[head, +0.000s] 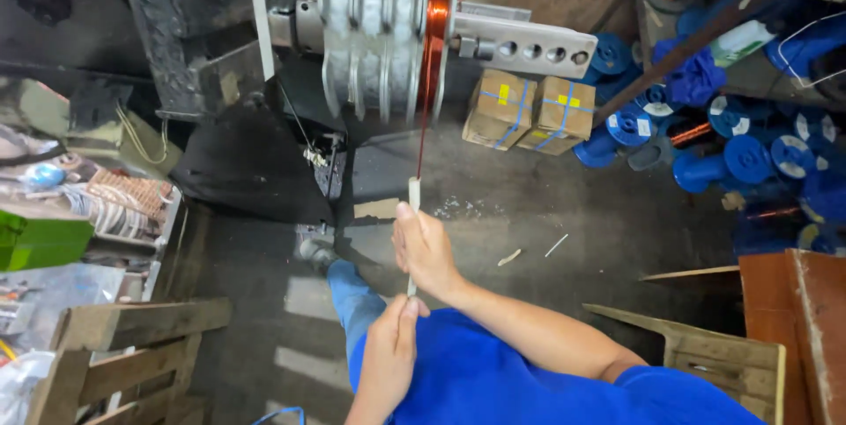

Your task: Winding copper wire onto a motor component using a winding machine and cutting wire with pliers

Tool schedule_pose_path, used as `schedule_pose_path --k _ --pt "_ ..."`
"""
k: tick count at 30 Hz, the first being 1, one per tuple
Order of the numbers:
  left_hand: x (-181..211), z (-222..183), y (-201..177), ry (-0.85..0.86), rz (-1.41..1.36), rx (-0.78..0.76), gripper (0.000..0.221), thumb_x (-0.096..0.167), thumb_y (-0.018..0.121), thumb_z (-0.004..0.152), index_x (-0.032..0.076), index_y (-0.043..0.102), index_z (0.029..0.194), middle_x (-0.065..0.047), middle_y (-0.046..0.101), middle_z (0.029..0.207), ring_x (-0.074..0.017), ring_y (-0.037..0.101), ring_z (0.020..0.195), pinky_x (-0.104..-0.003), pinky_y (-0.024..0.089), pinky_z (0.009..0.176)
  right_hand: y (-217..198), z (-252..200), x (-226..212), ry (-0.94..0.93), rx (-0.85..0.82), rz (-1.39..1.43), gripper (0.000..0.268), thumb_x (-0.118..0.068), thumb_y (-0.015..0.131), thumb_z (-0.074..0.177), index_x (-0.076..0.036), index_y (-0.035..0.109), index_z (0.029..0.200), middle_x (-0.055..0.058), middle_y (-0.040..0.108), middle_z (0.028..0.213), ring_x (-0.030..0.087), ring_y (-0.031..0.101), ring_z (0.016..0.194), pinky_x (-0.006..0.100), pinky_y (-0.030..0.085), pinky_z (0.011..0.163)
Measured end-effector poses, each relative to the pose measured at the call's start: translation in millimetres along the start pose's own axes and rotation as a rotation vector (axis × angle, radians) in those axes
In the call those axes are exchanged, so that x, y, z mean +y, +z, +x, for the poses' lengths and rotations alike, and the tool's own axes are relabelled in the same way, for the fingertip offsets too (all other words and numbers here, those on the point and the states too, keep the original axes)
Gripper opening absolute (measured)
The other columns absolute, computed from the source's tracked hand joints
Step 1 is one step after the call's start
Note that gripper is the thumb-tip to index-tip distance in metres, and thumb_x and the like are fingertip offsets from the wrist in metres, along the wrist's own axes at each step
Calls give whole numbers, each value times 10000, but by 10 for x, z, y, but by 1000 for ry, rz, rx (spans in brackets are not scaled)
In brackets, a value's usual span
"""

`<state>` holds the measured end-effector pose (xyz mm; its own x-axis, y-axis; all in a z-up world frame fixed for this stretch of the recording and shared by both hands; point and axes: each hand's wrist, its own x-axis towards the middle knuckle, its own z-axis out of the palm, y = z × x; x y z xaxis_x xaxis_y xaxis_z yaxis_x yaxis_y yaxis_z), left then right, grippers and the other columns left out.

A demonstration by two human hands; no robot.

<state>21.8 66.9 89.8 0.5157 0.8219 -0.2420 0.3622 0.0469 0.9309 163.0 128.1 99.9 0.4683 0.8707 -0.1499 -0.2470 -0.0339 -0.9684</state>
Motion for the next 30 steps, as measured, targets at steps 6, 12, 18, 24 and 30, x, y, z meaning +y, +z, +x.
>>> schedule_pose_path --k 6,12,18,24,30 --pt "378 -214 -178 -70 -291 -1 390 305 451 1132 95 776 1076 30 402 564 -82 396 483 -294 330 482 226 -78 -613 -125 -74 52 563 -371 413 1153 -126 357 649 40 320 475 149 376 353 277 278 357" --pt "891 -208 -374 51 -167 13 372 290 462 1140 125 687 895 33 423 556 -86 411 488 -324 368 498 345 -155 -966 -41 -125 301 603 -429 456 1121 -125 335 614 26 251 471 132 304 339 276 272 308" --pt "718 -217 -320 -6 -223 -2 386 313 466 1147 99 680 907 29 402 551 -86 390 477 -309 337 478 321 -176 -800 -58 -92 276 563 -374 457 1134 -106 350 651 39 260 503 140 302 366 280 295 331" --pt "752 -221 -290 -7 -300 -25 379 294 451 1158 79 653 919 18 370 543 -93 363 459 -309 293 451 300 -158 -837 -61 -117 287 567 -388 456 1133 -113 335 652 27 237 513 134 276 370 282 300 322" --pt "695 -210 -282 -8 -256 -31 391 317 440 1158 95 648 912 22 369 531 -93 360 458 -316 293 453 267 -143 -725 -59 -108 283 571 -405 467 1127 -116 338 651 30 238 513 131 284 372 280 308 320"
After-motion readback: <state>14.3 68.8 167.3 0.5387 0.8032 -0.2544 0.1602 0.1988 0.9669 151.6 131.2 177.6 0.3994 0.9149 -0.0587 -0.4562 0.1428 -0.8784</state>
